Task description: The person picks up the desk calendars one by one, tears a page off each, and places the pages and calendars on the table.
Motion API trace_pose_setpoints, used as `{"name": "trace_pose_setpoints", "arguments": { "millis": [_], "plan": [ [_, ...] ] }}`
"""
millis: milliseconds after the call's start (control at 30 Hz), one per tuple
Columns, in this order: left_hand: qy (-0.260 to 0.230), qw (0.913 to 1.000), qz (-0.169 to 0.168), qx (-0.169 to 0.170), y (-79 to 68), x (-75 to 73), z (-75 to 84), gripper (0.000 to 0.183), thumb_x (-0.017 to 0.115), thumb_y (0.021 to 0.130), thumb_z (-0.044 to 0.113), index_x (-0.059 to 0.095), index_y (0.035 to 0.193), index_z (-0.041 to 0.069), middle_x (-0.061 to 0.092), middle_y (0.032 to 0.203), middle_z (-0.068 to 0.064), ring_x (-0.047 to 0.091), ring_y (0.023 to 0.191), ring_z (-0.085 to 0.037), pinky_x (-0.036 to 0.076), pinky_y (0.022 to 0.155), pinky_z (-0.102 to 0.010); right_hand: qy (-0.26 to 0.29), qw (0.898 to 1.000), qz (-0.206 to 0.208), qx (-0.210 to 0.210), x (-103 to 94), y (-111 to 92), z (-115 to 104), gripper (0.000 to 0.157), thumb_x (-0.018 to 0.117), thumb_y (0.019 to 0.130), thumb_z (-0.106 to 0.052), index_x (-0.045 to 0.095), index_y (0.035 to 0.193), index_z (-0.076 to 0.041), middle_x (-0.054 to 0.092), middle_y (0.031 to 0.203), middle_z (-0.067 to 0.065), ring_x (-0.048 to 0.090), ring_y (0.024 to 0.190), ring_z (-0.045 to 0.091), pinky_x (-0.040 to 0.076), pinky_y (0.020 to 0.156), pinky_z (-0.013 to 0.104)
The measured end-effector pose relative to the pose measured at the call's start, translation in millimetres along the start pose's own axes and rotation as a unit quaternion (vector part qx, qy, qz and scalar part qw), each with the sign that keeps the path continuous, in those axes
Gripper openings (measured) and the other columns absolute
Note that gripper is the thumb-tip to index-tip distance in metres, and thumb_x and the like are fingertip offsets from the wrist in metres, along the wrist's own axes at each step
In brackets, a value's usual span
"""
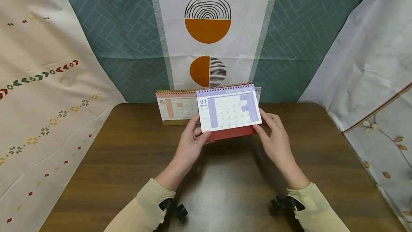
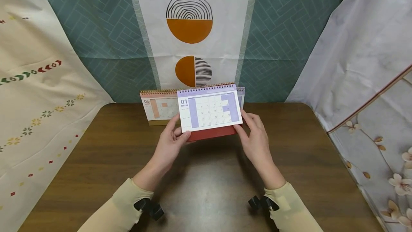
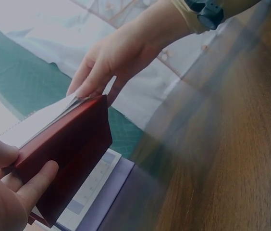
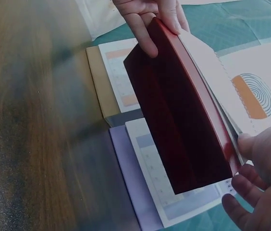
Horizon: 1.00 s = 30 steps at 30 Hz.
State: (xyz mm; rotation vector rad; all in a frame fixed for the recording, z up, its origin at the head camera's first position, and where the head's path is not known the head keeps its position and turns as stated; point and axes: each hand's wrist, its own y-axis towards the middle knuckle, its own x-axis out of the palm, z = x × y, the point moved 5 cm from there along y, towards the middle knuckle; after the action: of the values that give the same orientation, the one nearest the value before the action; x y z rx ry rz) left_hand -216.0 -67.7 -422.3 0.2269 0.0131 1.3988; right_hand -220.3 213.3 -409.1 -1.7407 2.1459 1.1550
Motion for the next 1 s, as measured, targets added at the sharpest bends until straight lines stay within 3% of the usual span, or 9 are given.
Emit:
{"name": "trace_pose_setpoints", "arguments": {
  "millis": [400,633,833,1000],
  "plan": [
    [-0.003,1.0,-0.004,0.002,0.3,0.2,-2.6,0.07,0.059,0.108,-0.012,0.037,0.169,0.013,0.075,0.131,-0.026,0.076,0.105,-0.019,0.061,0.091,-0.03,-0.007,1.0,0.014,-0.015,-2.1,-1.6,-1.4,0.064,0.08,0.103,-0.009,0.056,0.163,-0.012,0.059,0.143,0.018,0.059,0.129,0.038,0.047,0.104,0.058],
    [0.002,1.0,-0.003,0.004,0.1,1.1,-2.8,0.07,0.06,0.108,-0.012,0.036,0.17,0.011,0.074,0.131,-0.026,0.076,0.107,-0.022,0.061,0.092,-0.03,-0.028,0.994,0.072,-0.081,-6.5,-2.7,-5.9,0.06,0.087,0.095,-0.005,0.069,0.152,-0.014,0.058,0.139,0.019,0.056,0.129,0.036,0.047,0.094,0.053],
    [0.0,1.0,-0.005,0.001,-0.4,2.4,-3.2,0.071,0.06,0.107,-0.012,0.036,0.17,0.011,0.074,0.133,-0.026,0.076,0.109,-0.022,0.061,0.093,-0.03,-0.064,0.985,0.084,-0.138,-9.0,-1.2,-9.9,0.042,0.089,0.093,-0.003,0.08,0.134,-0.01,0.062,0.139,0.016,0.057,0.128,0.038,0.048,0.096,0.049],
    [0.003,0.9998,-0.016,0.009,-1.2,2.9,-2.1,0.073,0.059,0.107,-0.013,0.035,0.171,0.012,0.072,0.137,-0.025,0.073,0.116,-0.025,0.06,0.094,-0.029,-0.084,0.973,0.105,-0.185,-16.2,5.1,-13.3,0.031,0.089,0.092,-0.005,0.085,0.123,-0.01,0.075,0.13,0.009,0.062,0.123,0.036,0.048,0.103,0.039]
  ]
}}
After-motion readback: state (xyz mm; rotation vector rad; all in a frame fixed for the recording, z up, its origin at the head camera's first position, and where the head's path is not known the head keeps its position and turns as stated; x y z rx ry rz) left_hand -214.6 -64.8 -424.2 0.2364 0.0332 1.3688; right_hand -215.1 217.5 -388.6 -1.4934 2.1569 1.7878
